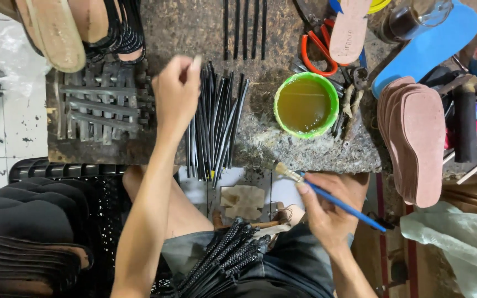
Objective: Applying adhesive to the ends of black shoe straps using a small brush on a factory workbench.
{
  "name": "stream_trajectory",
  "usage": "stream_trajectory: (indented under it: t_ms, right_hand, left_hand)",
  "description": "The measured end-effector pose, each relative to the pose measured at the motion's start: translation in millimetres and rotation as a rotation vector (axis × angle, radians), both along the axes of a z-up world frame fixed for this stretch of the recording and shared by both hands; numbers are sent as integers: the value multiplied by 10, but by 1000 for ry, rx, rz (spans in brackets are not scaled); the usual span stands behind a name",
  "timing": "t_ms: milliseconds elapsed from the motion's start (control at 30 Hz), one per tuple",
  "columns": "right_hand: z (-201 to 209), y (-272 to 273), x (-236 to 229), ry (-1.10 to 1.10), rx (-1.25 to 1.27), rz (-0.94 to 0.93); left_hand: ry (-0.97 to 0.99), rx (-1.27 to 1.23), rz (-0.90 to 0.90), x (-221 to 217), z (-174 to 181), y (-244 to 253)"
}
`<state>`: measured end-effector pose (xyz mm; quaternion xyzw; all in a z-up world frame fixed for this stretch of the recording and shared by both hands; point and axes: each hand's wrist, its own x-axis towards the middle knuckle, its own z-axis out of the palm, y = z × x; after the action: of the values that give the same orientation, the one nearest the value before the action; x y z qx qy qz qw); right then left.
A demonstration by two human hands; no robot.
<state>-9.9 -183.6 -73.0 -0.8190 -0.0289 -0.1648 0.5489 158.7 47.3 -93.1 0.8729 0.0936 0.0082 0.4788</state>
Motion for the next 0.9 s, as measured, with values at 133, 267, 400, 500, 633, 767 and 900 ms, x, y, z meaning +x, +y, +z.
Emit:
stream_trajectory:
  t_ms: [133,267,400,500,633,767,900]
  right_hand:
    - [244,39,49,-43,-114,-21]
    - [284,66,-11,-72,-94,-28]
    - [325,105,-81,-61,-105,-27]
    - [343,106,-132,-68,-89,-36]
    - [369,144,-187,-78,-68,-25]
    - [387,247,-267,-18,50,-12]
    - [299,357,-303,52,263,98]
  left_hand:
    - [-53,179,14,-501,89,65]
    - [298,225,-132,-771,-38,-18]
    - [191,215,-58,-793,-106,2]
    - [195,188,7,-847,-272,38]
    - [195,113,61,-904,74,21]
    - [129,-353,139,-1026,147,22]
    - [130,-1050,84,-1252,106,-223]
